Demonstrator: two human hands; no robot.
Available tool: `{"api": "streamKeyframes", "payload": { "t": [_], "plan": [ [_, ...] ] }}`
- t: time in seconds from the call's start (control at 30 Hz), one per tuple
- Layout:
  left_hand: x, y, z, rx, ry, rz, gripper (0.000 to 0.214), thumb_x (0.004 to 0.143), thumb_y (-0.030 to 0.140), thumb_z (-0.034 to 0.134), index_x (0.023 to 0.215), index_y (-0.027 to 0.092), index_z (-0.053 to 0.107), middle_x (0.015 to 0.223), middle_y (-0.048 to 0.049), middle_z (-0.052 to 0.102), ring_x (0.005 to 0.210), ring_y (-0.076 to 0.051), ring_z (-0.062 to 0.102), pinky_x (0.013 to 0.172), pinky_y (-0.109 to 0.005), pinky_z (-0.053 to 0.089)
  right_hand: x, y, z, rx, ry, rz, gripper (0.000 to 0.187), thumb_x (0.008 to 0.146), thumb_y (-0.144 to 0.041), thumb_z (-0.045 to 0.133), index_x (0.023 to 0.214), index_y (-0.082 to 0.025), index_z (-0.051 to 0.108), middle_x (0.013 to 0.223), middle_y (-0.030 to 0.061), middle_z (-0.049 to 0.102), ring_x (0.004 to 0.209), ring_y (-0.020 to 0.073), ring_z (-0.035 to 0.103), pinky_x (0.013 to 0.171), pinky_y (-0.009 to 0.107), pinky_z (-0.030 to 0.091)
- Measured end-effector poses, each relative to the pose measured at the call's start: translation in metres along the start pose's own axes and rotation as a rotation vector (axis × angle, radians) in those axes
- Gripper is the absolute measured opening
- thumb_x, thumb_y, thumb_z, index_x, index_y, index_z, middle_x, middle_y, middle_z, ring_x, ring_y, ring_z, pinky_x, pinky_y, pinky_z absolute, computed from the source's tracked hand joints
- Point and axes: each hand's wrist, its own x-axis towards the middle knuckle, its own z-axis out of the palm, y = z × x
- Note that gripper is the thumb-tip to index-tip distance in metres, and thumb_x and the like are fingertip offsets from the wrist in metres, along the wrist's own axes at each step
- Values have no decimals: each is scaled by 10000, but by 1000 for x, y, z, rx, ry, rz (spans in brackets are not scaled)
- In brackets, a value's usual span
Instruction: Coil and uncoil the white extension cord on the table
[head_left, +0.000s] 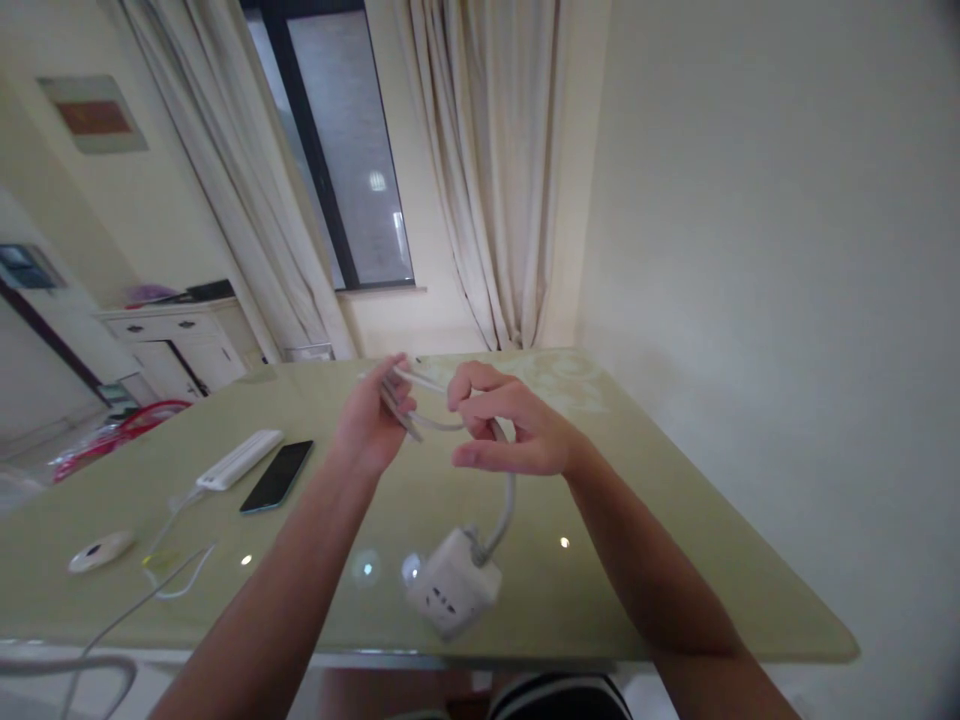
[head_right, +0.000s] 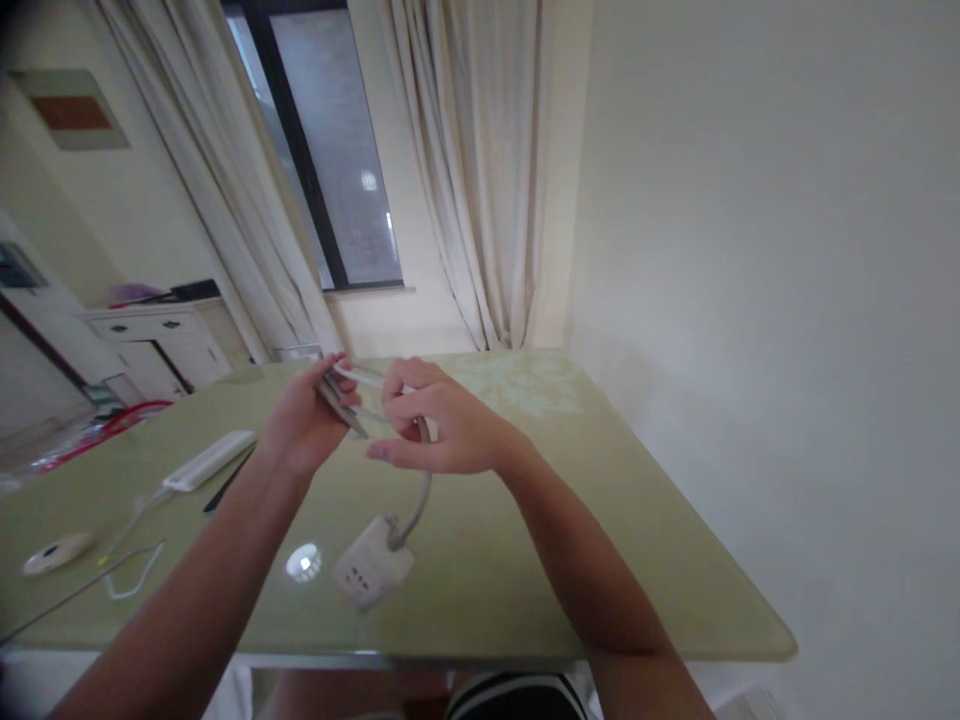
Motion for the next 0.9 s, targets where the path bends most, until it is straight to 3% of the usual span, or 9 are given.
{"api": "streamKeyframes", "payload": {
  "t": [0.13, 0.2, 0.33, 0.43, 0.53, 0.63, 0.73, 0.9],
  "plan": [
    [-2, 27, -3, -143, 17, 66, 267, 1025, 112, 434, 787, 160, 545, 533, 73, 474, 453, -58, 517, 526, -156, 486, 1, 13, 11, -410, -48, 51, 231, 919, -205, 658, 729, -180, 529, 1146, 100, 535, 1097, 220, 498, 967, 372, 447],
    [-5, 34, -6, -233, -24, 83, 310, 1060, 149, 388, 789, 161, 538, 508, 86, 432, 469, -50, 534, 680, -178, 562, 3, 22, 26, -552, -40, 127, 77, 918, -113, 571, 915, -184, 598, 1273, 118, 513, 1159, 228, 490, 929, 352, 469],
    [-9, 43, -12, -262, -93, 83, 321, 1086, 227, 371, 859, 155, 586, 512, 91, 446, 496, -40, 563, 855, -251, 605, 2, 41, 35, -658, 33, 375, 410, 920, -147, 543, 1320, -225, 497, 1403, 115, 492, 1114, 214, 564, 730, 273, 478],
    [-12, 45, -16, -204, -84, 40, 310, 1080, 207, 378, 881, 143, 606, 551, 69, 520, 545, -47, 615, 833, -251, 618, -3, 54, 26, -689, 33, 540, 493, 911, -318, 650, 1369, -272, 473, 1233, 81, 634, 994, 225, 636, 708, 271, 460],
    [-14, 40, -19, -31, -104, -8, 200, 1034, 161, 471, 956, 131, 653, 660, 13, 639, 658, -93, 695, 815, -274, 633, -10, 68, 21, -725, -85, 722, 601, 887, -449, 692, 1423, -300, 463, 986, 63, 715, 870, 253, 677, 723, 295, 461],
    [-17, 30, -22, 198, -154, -34, 108, 967, 156, 600, 1020, 114, 683, 718, -39, 698, 702, -150, 730, 760, -289, 642, -16, 81, 31, -704, -201, 775, 721, 898, -403, 662, 1544, -293, 361, 984, 104, 740, 880, 286, 701, 725, 314, 473],
    [-23, 23, -21, 353, -203, -24, 129, 930, 195, 673, 1029, 114, 695, 709, -59, 711, 651, -173, 722, 623, -257, 618, -19, 93, 46, -544, -270, 809, 822, 879, -250, 634, 1611, -253, 259, 899, 85, 756, 766, 239, 711, 687, 287, 481],
    [-45, 39, -9, 269, -198, 180, 154, 985, 266, 612, 964, 135, 689, 654, -15, 654, 605, -132, 674, 616, -231, 598, -29, 115, 47, -385, -229, 931, 555, 870, -89, 582, 1403, -243, 571, 762, 21, 740, 559, 134, 654, 611, 228, 471]
  ]
}}
